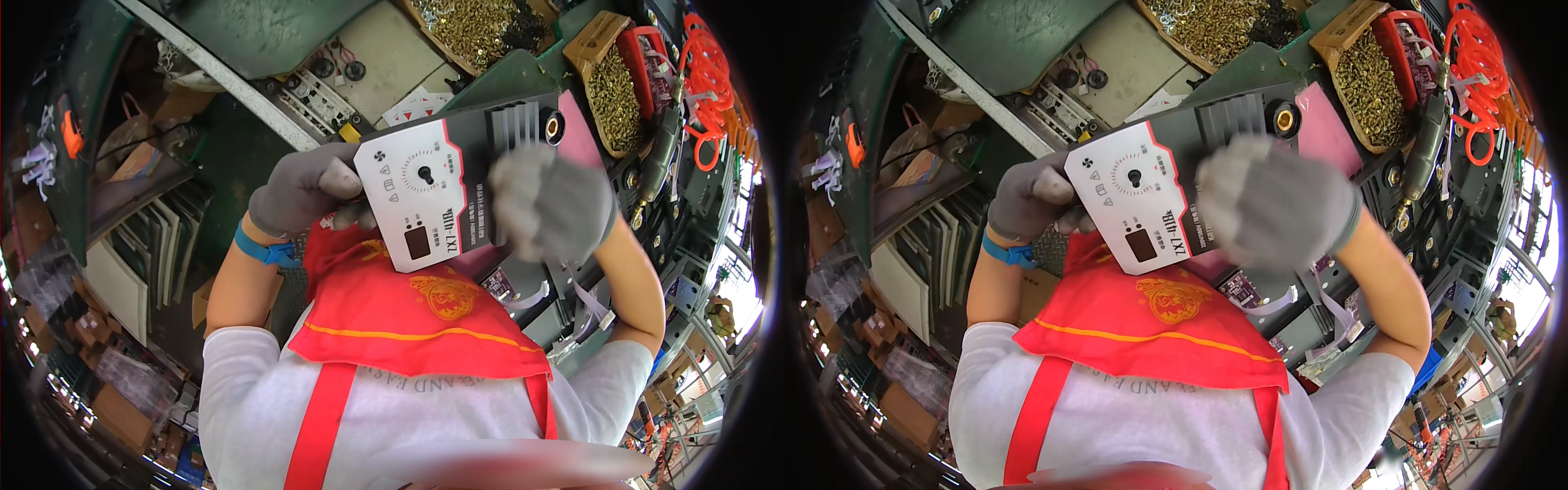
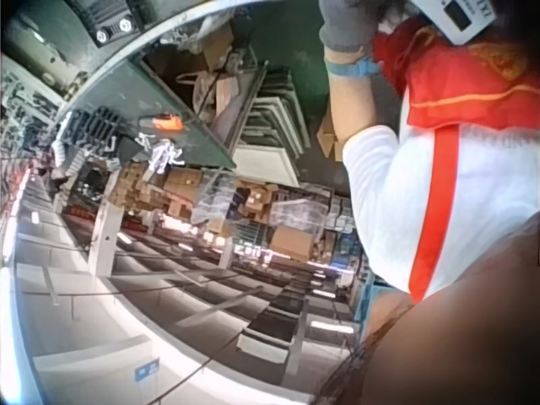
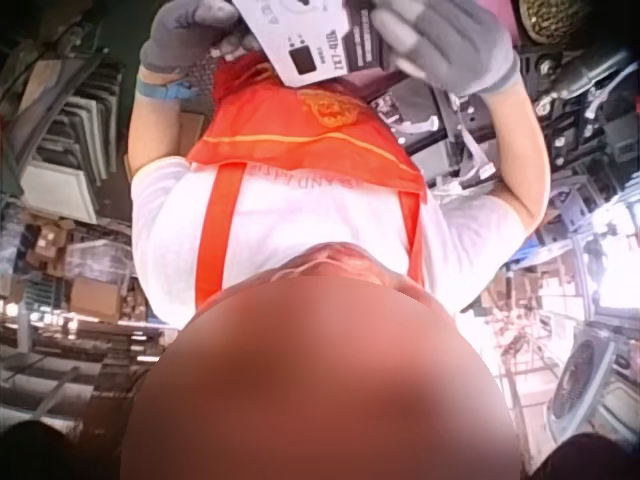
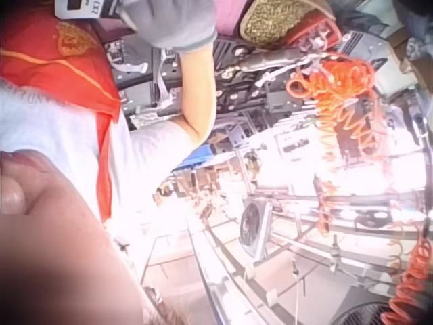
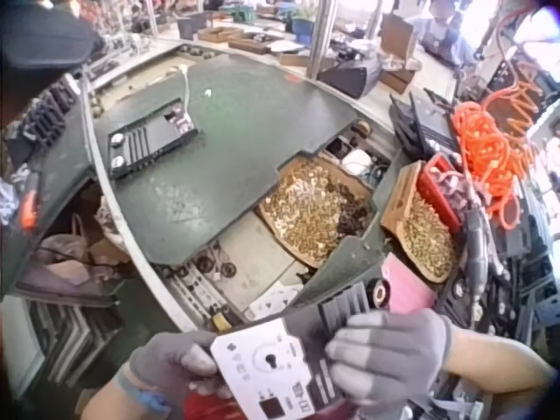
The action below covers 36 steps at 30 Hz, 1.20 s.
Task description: The recorder is assembling the front panel and control knobs onto welding machine housings using a pneumatic screwdriver.
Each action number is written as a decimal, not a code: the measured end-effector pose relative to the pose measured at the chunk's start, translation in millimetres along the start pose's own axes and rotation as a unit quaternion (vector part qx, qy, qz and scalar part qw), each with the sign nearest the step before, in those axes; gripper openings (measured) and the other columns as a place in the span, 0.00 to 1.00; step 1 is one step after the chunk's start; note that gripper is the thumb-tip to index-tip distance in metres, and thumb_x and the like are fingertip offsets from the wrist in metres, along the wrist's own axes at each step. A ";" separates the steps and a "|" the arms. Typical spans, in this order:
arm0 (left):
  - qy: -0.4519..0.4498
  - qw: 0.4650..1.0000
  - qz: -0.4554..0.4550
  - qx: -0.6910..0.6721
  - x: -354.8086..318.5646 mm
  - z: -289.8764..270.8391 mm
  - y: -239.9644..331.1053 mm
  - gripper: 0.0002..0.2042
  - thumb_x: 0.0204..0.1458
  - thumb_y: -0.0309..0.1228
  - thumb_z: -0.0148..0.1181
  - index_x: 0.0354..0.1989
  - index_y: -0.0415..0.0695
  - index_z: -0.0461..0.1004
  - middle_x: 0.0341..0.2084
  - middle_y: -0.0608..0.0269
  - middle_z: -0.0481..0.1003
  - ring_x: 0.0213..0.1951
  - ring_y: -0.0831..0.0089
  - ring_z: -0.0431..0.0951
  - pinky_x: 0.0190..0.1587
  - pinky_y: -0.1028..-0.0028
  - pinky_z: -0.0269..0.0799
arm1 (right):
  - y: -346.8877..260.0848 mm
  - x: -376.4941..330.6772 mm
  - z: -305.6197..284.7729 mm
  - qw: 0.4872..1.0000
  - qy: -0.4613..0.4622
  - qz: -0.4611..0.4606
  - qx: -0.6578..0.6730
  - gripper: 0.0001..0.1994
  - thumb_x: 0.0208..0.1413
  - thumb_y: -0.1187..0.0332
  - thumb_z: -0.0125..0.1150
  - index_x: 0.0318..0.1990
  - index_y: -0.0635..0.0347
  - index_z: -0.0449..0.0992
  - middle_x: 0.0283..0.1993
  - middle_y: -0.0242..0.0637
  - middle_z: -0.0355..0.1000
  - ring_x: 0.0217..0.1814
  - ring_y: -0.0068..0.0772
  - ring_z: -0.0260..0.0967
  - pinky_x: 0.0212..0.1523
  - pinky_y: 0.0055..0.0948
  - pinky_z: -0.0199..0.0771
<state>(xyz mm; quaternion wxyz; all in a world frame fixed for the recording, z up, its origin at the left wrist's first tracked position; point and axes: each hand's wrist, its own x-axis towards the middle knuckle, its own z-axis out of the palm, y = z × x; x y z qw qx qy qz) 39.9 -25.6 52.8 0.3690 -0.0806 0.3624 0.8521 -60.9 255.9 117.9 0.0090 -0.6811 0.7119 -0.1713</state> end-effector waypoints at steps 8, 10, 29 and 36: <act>0.100 0.982 -0.017 0.161 25.0 29.8 4.8 0.21 0.55 0.47 0.54 0.40 0.37 0.75 0.22 0.65 0.75 0.21 0.85 0.69 0.21 0.83 0.63 | 188.2 34.8 46.0 0.953 0.022 0.290 -0.088 0.13 0.53 0.62 0.57 0.44 0.56 0.75 0.36 0.44 0.76 0.35 0.45 0.74 0.38 0.36 0.74; 0.120 0.976 -0.012 0.180 27.8 27.7 -0.2 0.21 0.55 0.48 0.54 0.40 0.38 0.75 0.23 0.66 0.76 0.21 0.84 0.70 0.22 0.82 0.64 | 203.3 55.0 53.3 0.913 -0.057 0.396 -0.082 0.16 0.51 0.65 0.56 0.48 0.55 0.75 0.43 0.47 0.75 0.47 0.51 0.71 0.49 0.39 0.71; 0.113 0.981 -0.010 0.159 30.0 21.7 -5.8 0.22 0.56 0.48 0.53 0.44 0.38 0.74 0.25 0.67 0.75 0.24 0.84 0.71 0.23 0.83 0.65 | 223.8 63.6 69.6 0.925 -0.103 0.324 -0.172 0.11 0.48 0.69 0.56 0.40 0.50 0.80 0.40 0.42 0.75 0.45 0.45 0.72 0.45 0.40 0.72; 0.123 0.986 -0.006 0.117 21.5 35.0 1.8 0.22 0.56 0.47 0.53 0.43 0.37 0.74 0.26 0.66 0.76 0.25 0.84 0.72 0.24 0.82 0.65 | 91.7 74.6 12.4 0.947 0.129 0.279 0.091 0.09 0.48 0.73 0.58 0.39 0.63 0.76 0.35 0.47 0.74 0.40 0.49 0.73 0.42 0.36 0.72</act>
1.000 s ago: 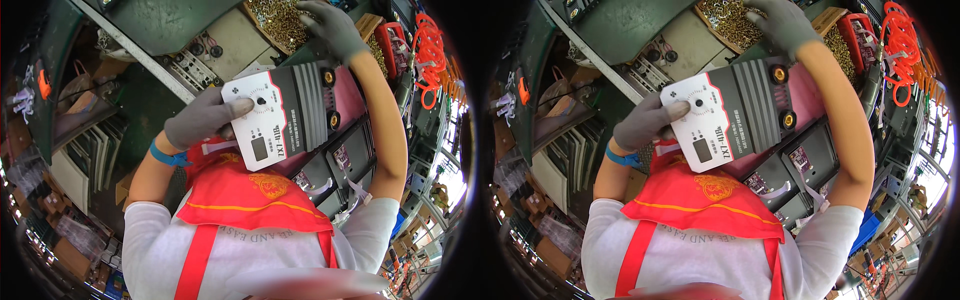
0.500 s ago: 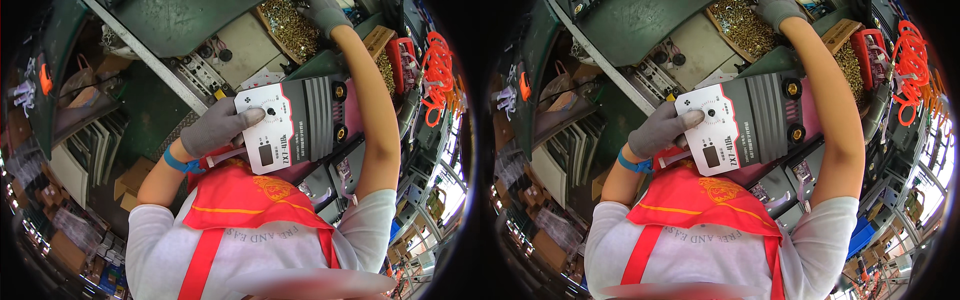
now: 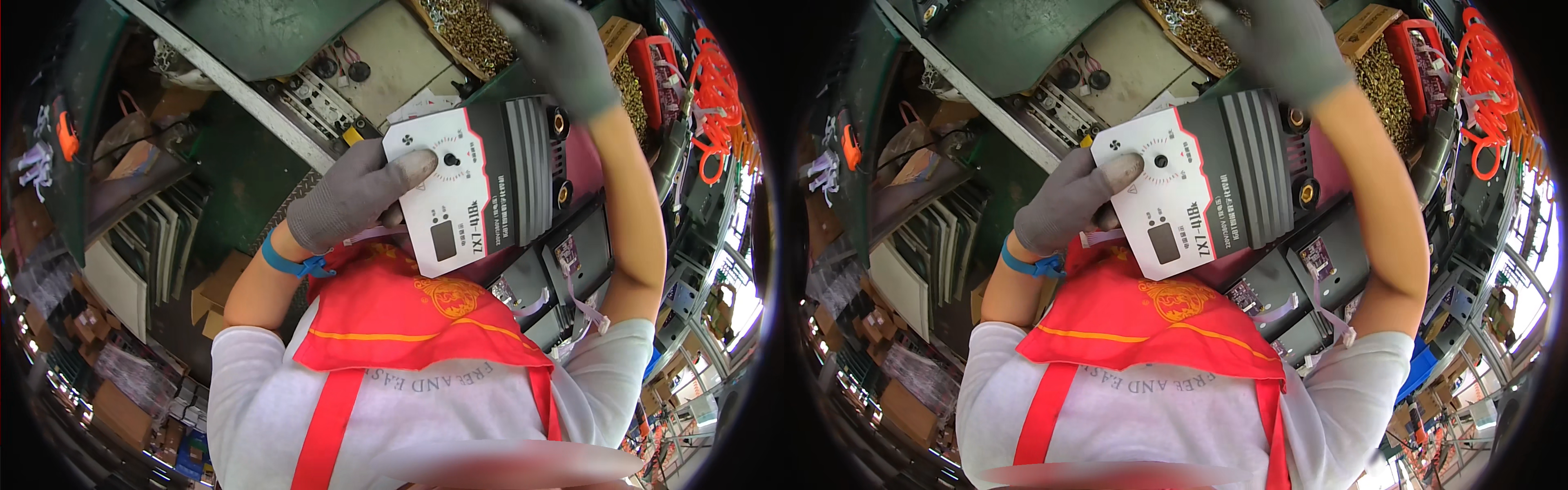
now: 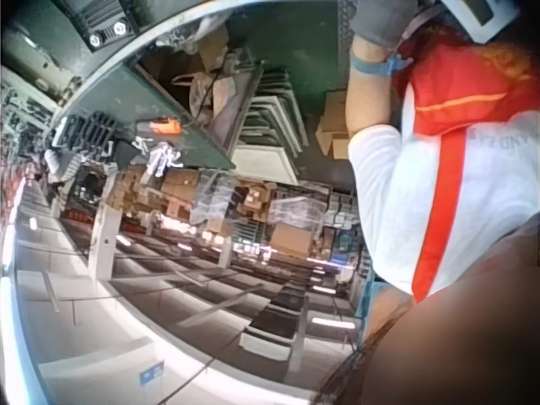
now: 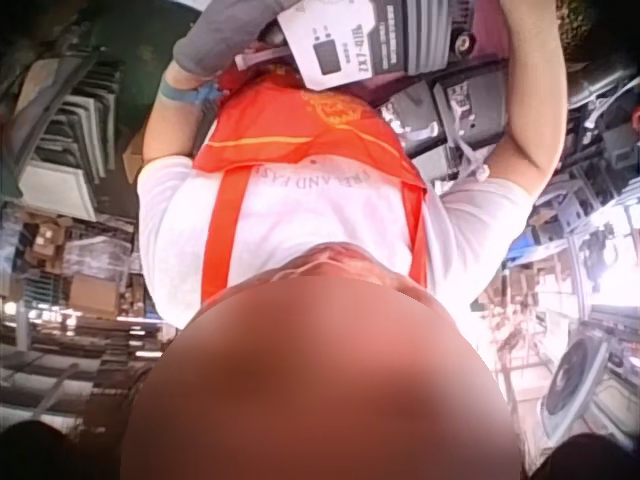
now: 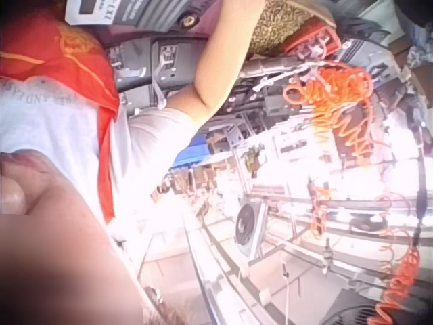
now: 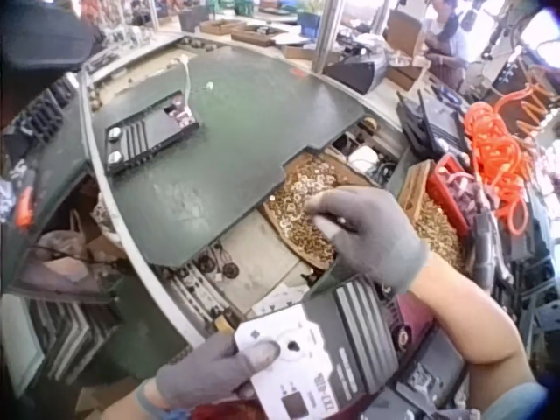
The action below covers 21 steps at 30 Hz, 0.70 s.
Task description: The recorder is assembling the front panel and control knobs onto welding machine housings using a pneumatic screwdriver.
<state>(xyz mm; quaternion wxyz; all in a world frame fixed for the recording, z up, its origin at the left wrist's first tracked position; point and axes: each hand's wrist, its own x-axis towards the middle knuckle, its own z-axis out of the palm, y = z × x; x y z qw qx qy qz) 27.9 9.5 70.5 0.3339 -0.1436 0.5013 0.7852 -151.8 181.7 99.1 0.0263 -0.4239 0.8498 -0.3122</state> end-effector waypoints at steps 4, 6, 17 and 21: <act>0.004 1.000 -0.015 0.004 -4.6 10.5 13.5 0.22 0.56 0.46 0.54 0.43 0.35 0.73 0.25 0.64 0.76 0.24 0.83 0.73 0.24 0.82 0.67 | -45.3 -67.6 -6.6 0.989 -0.064 -0.127 -0.025 0.12 0.49 0.70 0.60 0.43 0.55 0.74 0.41 0.38 0.73 0.40 0.43 0.71 0.41 0.37 0.71; 0.015 1.000 0.003 0.002 -5.8 13.1 14.1 0.21 0.57 0.45 0.54 0.43 0.35 0.72 0.25 0.63 0.75 0.21 0.82 0.73 0.22 0.82 0.66 | -43.8 -81.4 0.4 0.986 -0.058 -0.150 -0.038 0.15 0.45 0.72 0.62 0.43 0.55 0.74 0.41 0.35 0.74 0.38 0.41 0.70 0.40 0.35 0.70; 0.048 0.999 0.005 0.024 -9.4 24.7 10.4 0.20 0.58 0.43 0.53 0.44 0.35 0.71 0.22 0.66 0.73 0.16 0.86 0.66 0.18 0.83 0.62 | -36.0 -98.3 10.3 0.976 0.036 -0.211 0.023 0.17 0.40 0.72 0.67 0.42 0.57 0.76 0.44 0.34 0.75 0.35 0.35 0.69 0.35 0.31 0.68; 0.063 0.998 0.020 -0.008 -10.9 26.6 9.2 0.19 0.58 0.42 0.54 0.44 0.36 0.72 0.22 0.66 0.73 0.16 0.86 0.65 0.17 0.83 0.61 | -44.5 -102.4 0.2 0.990 -0.003 -0.140 0.022 0.16 0.43 0.70 0.66 0.43 0.57 0.76 0.40 0.34 0.74 0.34 0.35 0.69 0.34 0.31 0.66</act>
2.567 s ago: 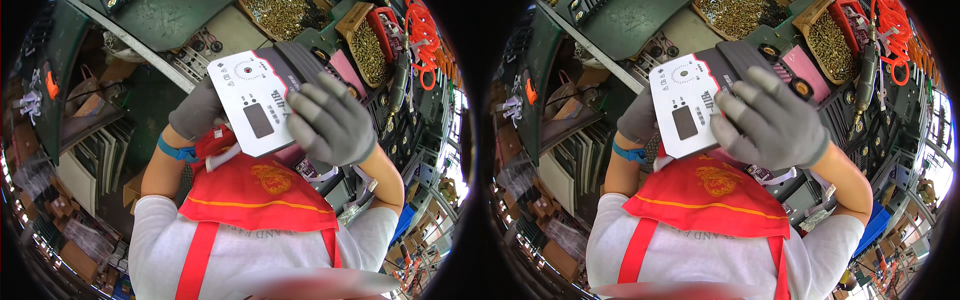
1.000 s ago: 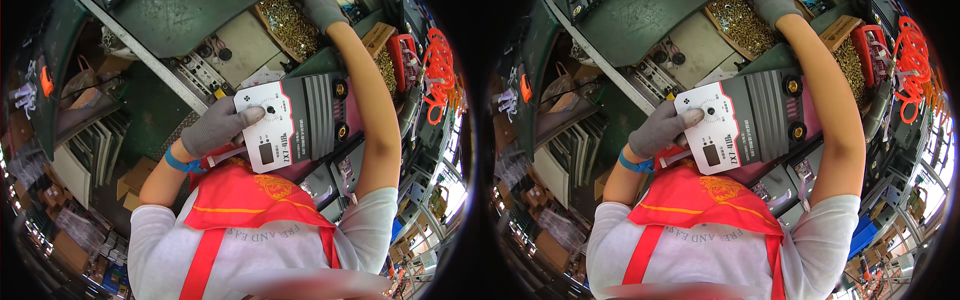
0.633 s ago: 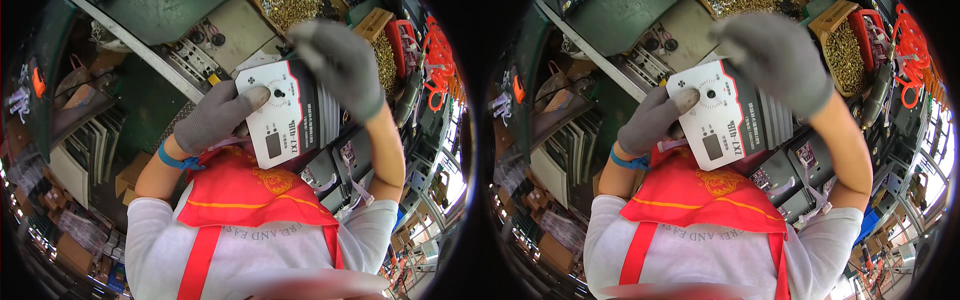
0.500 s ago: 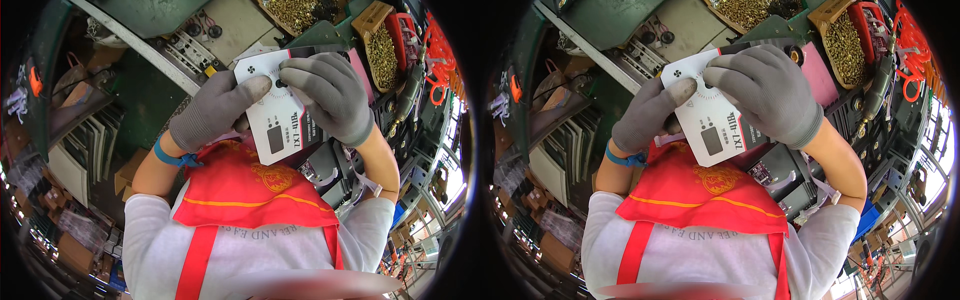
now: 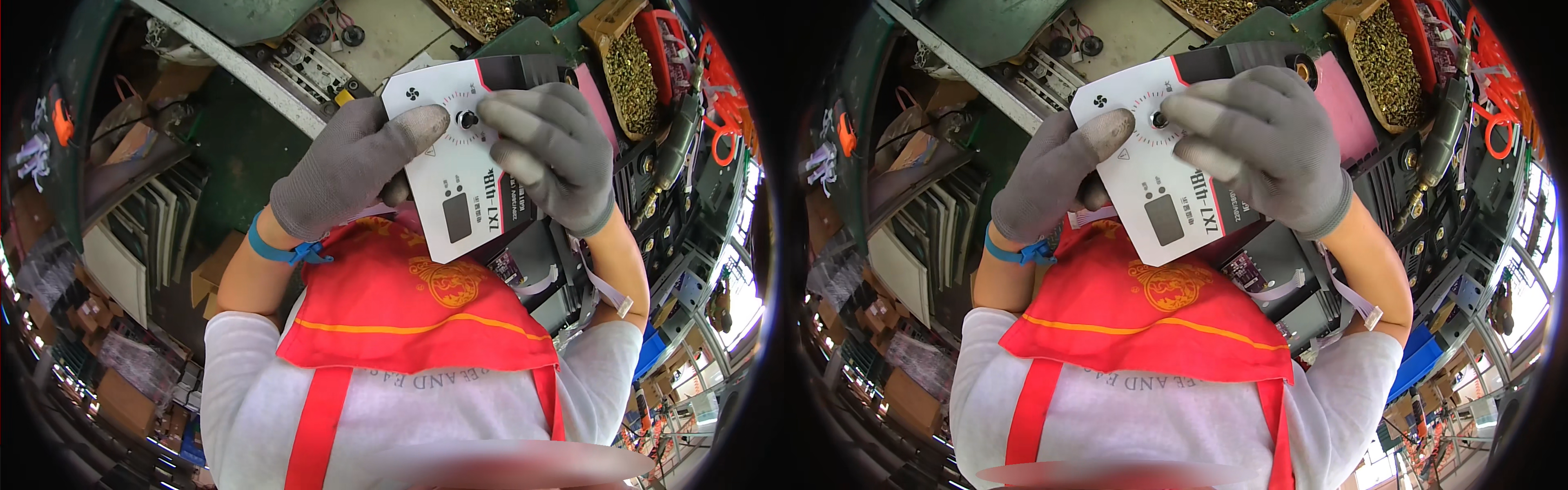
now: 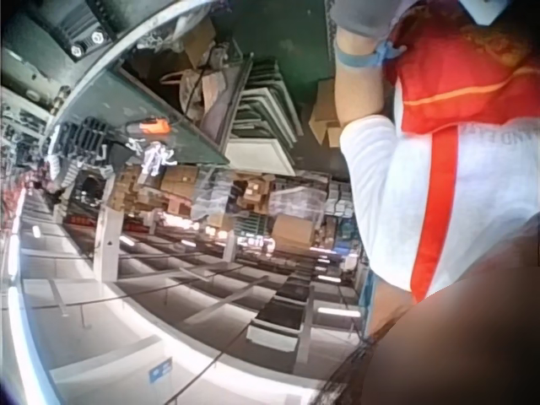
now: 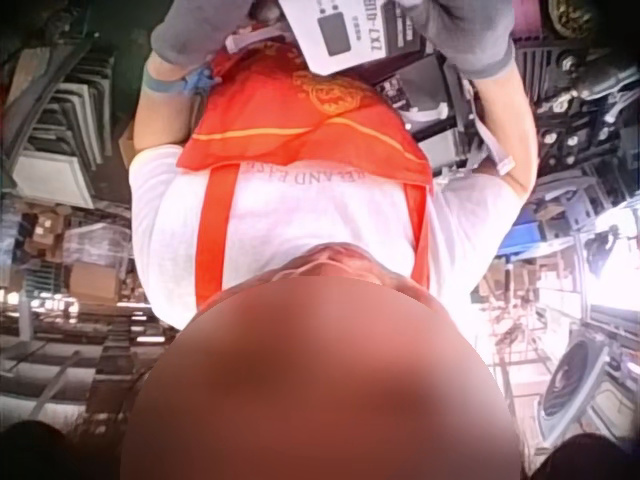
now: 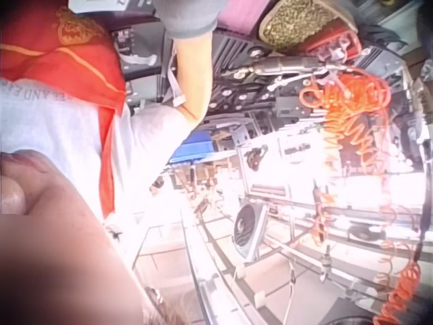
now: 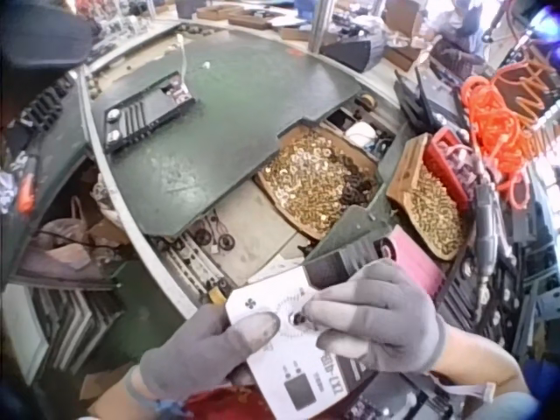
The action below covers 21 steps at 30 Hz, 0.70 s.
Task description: The recorder is assembling the front panel and control knobs onto welding machine housings using a pneumatic screwdriver.
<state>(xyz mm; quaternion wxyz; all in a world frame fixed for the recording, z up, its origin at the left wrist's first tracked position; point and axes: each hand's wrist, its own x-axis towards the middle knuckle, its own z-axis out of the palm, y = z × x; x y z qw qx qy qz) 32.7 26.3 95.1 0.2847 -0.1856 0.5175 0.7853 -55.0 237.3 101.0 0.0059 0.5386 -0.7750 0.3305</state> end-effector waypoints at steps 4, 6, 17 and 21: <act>-0.001 1.000 -0.004 0.008 0.6 1.0 2.3 0.19 0.57 0.42 0.54 0.43 0.36 0.72 0.22 0.66 0.73 0.15 0.86 0.66 0.17 0.84 0.61 | -7.3 1.1 2.7 0.994 0.016 0.103 0.025 0.15 0.43 0.68 0.66 0.42 0.54 0.78 0.33 0.34 0.72 0.33 0.36 0.68 0.35 0.32 0.65; 0.002 1.000 -0.005 0.008 -0.4 3.2 3.2 0.19 0.57 0.43 0.54 0.43 0.36 0.72 0.22 0.66 0.73 0.15 0.86 0.66 0.17 0.84 0.61 | -7.7 2.3 3.2 0.994 0.009 0.105 0.022 0.14 0.43 0.68 0.67 0.41 0.54 0.78 0.33 0.34 0.72 0.33 0.36 0.68 0.35 0.32 0.65; 0.000 0.998 0.034 0.046 -3.1 6.6 3.7 0.20 0.58 0.45 0.51 0.43 0.37 0.72 0.22 0.66 0.74 0.18 0.85 0.69 0.17 0.84 0.63 | -1.7 20.3 -7.0 0.998 -0.054 -0.020 -0.028 0.14 0.42 0.72 0.66 0.39 0.62 0.77 0.36 0.38 0.69 0.36 0.37 0.66 0.36 0.30 0.66; -0.007 0.998 0.028 0.056 -5.0 6.6 7.4 0.20 0.58 0.45 0.51 0.42 0.37 0.73 0.22 0.66 0.74 0.19 0.85 0.71 0.19 0.83 0.65 | 1.8 21.1 -11.2 0.993 -0.086 -0.052 -0.057 0.14 0.43 0.72 0.65 0.40 0.62 0.77 0.37 0.38 0.69 0.36 0.38 0.67 0.36 0.30 0.67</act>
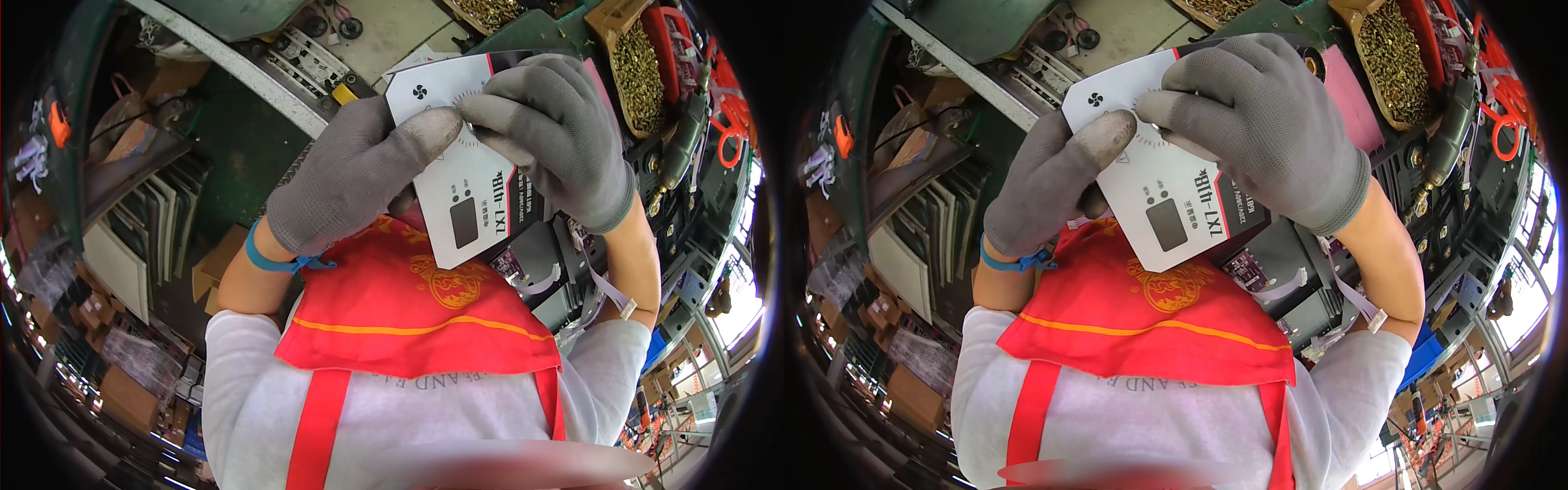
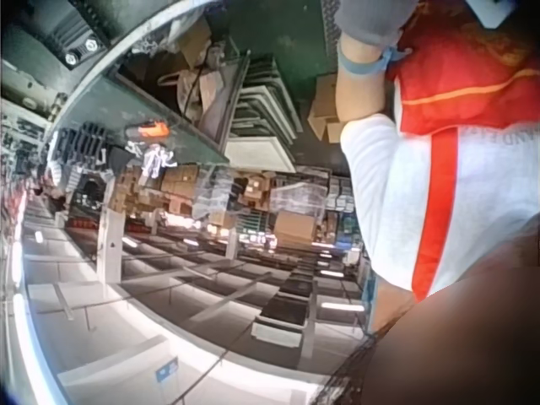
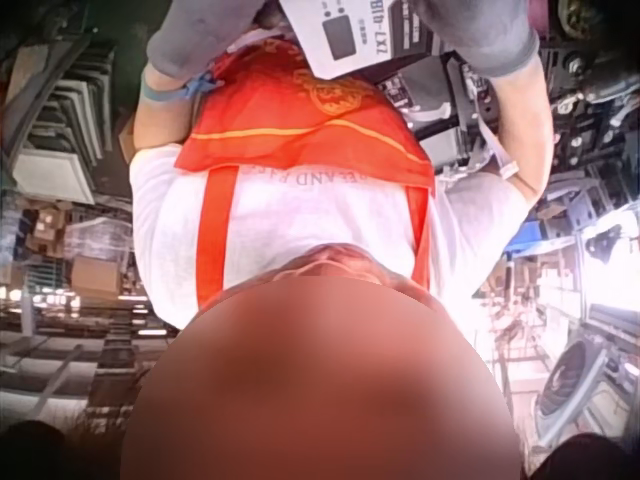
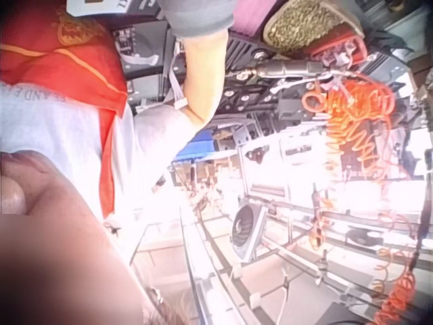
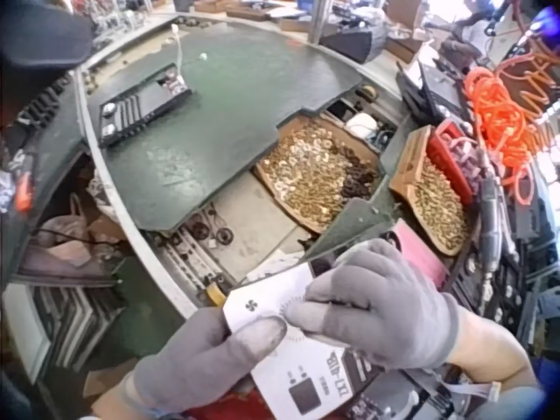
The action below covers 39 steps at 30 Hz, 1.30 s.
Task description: The recorder is assembling the front panel and control knobs onto welding machine housings using a pneumatic screwdriver.
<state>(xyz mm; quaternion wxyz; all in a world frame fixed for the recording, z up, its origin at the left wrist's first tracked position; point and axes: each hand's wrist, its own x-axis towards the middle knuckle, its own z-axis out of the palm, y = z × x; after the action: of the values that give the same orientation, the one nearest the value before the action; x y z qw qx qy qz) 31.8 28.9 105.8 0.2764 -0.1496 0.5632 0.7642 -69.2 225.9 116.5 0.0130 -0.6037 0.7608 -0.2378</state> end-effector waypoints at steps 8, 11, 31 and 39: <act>-0.006 1.000 -0.015 -0.001 -1.5 1.8 3.3 0.21 0.58 0.45 0.51 0.42 0.36 0.72 0.21 0.67 0.73 0.19 0.85 0.70 0.19 0.83 0.65 | -16.1 -14.6 5.9 0.990 0.049 0.124 0.050 0.15 0.46 0.72 0.65 0.43 0.64 0.77 0.37 0.40 0.71 0.36 0.38 0.69 0.37 0.30 0.68; 0.012 1.000 -0.004 0.018 -2.8 3.6 2.6 0.21 0.58 0.46 0.51 0.42 0.36 0.72 0.21 0.67 0.73 0.19 0.85 0.69 0.20 0.83 0.65 | -21.3 -10.8 3.9 0.986 0.043 0.139 0.075 0.15 0.45 0.73 0.66 0.43 0.64 0.77 0.36 0.40 0.71 0.36 0.38 0.69 0.37 0.31 0.68; -0.003 0.999 -0.012 0.029 -7.8 3.8 6.0 0.21 0.58 0.45 0.51 0.44 0.37 0.71 0.24 0.65 0.74 0.21 0.83 0.70 0.21 0.81 0.66 | 1.8 2.6 -13.6 0.993 -0.021 0.033 0.108 0.14 0.41 0.71 0.67 0.39 0.61 0.78 0.34 0.38 0.71 0.33 0.35 0.69 0.33 0.29 0.69; 0.010 0.999 -0.001 0.032 -8.1 6.6 8.3 0.21 0.57 0.45 0.52 0.45 0.37 0.71 0.24 0.65 0.74 0.19 0.83 0.70 0.20 0.82 0.65 | -4.3 -1.1 -10.4 0.997 0.007 0.045 0.063 0.15 0.40 0.70 0.67 0.40 0.61 0.78 0.33 0.37 0.71 0.33 0.33 0.70 0.32 0.28 0.69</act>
<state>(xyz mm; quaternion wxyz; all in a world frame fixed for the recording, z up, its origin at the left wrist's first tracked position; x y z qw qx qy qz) 34.0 31.3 118.8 0.2762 -0.1495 0.5898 0.7440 -68.1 229.9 127.1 0.0563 -0.5656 0.7707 -0.2881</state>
